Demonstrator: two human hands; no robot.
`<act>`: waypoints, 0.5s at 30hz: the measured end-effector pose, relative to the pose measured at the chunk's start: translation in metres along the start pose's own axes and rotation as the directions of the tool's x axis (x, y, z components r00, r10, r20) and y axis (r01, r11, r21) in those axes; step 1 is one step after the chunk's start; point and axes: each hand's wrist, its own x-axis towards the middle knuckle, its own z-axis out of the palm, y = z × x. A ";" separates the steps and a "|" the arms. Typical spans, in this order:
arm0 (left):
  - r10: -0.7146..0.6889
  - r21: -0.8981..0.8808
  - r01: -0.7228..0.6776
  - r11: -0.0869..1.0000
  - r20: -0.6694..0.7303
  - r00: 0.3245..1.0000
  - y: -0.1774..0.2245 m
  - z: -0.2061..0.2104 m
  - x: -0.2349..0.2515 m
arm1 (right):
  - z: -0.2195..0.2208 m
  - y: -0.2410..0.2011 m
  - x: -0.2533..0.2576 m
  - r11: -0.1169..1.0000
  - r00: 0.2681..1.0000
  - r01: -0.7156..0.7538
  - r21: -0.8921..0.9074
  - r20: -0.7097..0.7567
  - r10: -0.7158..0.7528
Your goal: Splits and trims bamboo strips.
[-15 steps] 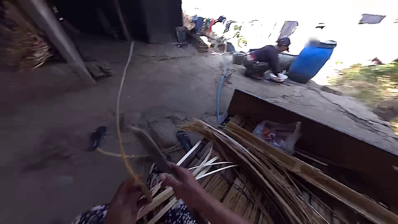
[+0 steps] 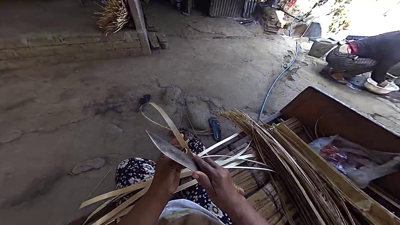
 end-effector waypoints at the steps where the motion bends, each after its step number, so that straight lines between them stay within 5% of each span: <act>1: 0.003 0.005 -0.003 1.000 -0.009 1.000 0.000 0.001 -0.001 | 0.001 0.000 0.000 1.000 1.000 0.005 0.005 -0.009 -0.005; 15: -0.156 -0.130 0.154 0.979 -0.006 0.988 0.003 0.004 -0.004 | -0.005 0.002 0.000 0.995 0.995 0.084 0.045 -0.058 -0.081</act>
